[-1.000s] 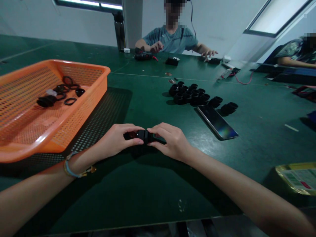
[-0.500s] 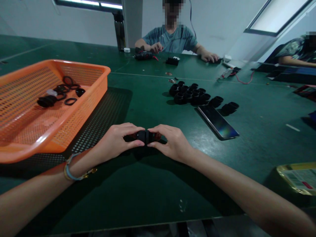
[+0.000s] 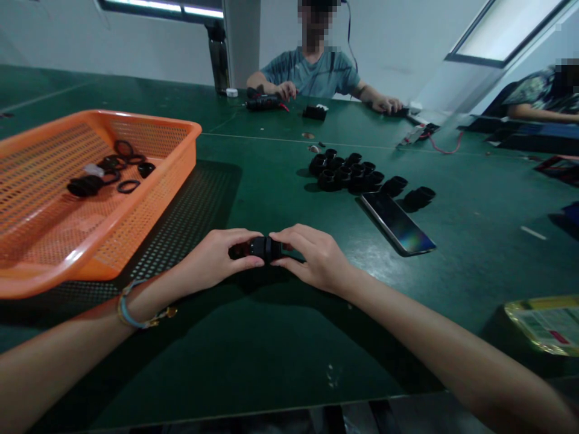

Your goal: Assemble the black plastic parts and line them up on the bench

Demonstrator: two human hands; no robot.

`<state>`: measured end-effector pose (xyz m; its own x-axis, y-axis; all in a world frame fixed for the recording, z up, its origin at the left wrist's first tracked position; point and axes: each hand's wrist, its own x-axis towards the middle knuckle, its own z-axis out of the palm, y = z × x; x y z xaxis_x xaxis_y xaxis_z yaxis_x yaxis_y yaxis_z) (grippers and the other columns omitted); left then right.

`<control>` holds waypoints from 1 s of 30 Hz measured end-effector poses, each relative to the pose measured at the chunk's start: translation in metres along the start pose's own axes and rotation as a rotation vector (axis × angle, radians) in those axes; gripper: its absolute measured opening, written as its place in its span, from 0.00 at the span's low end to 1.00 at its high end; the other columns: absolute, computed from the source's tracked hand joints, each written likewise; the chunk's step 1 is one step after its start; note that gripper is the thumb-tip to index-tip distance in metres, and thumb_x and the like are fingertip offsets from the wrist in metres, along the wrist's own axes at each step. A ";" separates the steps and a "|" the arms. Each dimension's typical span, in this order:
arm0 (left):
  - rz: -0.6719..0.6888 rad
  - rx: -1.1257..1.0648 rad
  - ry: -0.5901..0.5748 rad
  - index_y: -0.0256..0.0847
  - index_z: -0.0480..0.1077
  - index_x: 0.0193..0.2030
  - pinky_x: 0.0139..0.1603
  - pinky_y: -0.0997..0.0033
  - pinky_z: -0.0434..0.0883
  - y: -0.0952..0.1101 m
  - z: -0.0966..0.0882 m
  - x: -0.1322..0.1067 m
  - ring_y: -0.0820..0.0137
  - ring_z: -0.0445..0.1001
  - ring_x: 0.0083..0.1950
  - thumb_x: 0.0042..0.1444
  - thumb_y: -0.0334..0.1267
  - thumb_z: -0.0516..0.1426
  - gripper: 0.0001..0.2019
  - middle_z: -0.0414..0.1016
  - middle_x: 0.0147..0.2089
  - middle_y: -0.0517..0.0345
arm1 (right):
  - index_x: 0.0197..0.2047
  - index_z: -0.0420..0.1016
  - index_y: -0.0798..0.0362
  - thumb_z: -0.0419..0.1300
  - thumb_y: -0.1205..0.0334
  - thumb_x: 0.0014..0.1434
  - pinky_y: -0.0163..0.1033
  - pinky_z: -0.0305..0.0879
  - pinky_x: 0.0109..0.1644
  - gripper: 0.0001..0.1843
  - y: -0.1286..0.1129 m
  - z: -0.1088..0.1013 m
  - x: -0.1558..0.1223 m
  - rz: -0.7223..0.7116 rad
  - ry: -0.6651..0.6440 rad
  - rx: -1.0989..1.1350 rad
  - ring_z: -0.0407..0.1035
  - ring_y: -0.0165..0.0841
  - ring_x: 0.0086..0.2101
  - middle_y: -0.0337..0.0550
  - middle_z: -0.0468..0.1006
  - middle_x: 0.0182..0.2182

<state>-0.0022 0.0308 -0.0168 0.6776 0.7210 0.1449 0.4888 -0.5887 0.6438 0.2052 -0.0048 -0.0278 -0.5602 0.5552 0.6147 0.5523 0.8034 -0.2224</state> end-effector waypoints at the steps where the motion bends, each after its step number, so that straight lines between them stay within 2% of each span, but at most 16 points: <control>1: 0.009 0.004 0.003 0.38 0.73 0.45 0.39 0.72 0.70 0.000 0.000 -0.001 0.65 0.75 0.39 0.52 0.46 0.57 0.17 0.78 0.39 0.54 | 0.45 0.68 0.59 0.57 0.64 0.59 0.42 0.71 0.37 0.12 -0.001 0.000 0.000 0.005 -0.006 0.002 0.73 0.36 0.36 0.51 0.78 0.36; 8: 0.083 0.063 0.057 0.37 0.73 0.42 0.35 0.75 0.68 -0.001 0.000 -0.005 0.69 0.74 0.34 0.54 0.48 0.56 0.16 0.76 0.33 0.56 | 0.44 0.69 0.58 0.59 0.64 0.57 0.40 0.71 0.38 0.11 -0.005 0.002 -0.001 0.110 -0.020 0.074 0.73 0.34 0.36 0.48 0.78 0.35; 16: 0.208 0.136 0.107 0.35 0.72 0.43 0.38 0.75 0.68 0.000 0.000 -0.008 0.68 0.73 0.37 0.58 0.48 0.53 0.17 0.75 0.36 0.53 | 0.41 0.71 0.59 0.62 0.65 0.53 0.35 0.69 0.33 0.12 -0.013 0.002 0.002 0.290 -0.047 0.194 0.71 0.29 0.27 0.43 0.78 0.29; 25: 0.273 0.207 0.128 0.34 0.72 0.42 0.39 0.73 0.68 0.000 0.000 -0.008 0.68 0.73 0.37 0.60 0.51 0.50 0.21 0.75 0.35 0.51 | 0.40 0.71 0.57 0.63 0.66 0.52 0.34 0.68 0.31 0.11 -0.015 0.002 0.003 0.452 -0.079 0.347 0.71 0.28 0.27 0.40 0.77 0.28; 28: 0.238 0.172 0.144 0.34 0.72 0.42 0.40 0.72 0.69 0.002 -0.001 -0.008 0.67 0.73 0.37 0.58 0.50 0.52 0.19 0.76 0.36 0.51 | 0.39 0.71 0.58 0.63 0.66 0.52 0.33 0.68 0.31 0.10 -0.016 0.001 0.005 0.464 -0.068 0.380 0.71 0.28 0.26 0.40 0.77 0.28; 30: 0.146 0.093 0.128 0.35 0.72 0.42 0.39 0.72 0.69 0.003 -0.001 -0.007 0.67 0.73 0.36 0.56 0.49 0.54 0.18 0.76 0.36 0.52 | 0.40 0.71 0.58 0.63 0.65 0.53 0.33 0.68 0.31 0.10 -0.016 0.000 0.005 0.424 -0.052 0.362 0.71 0.28 0.26 0.40 0.77 0.28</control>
<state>-0.0063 0.0244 -0.0150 0.6725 0.6624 0.3300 0.4426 -0.7174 0.5380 0.1939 -0.0144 -0.0212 -0.3696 0.8484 0.3790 0.4937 0.5248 -0.6934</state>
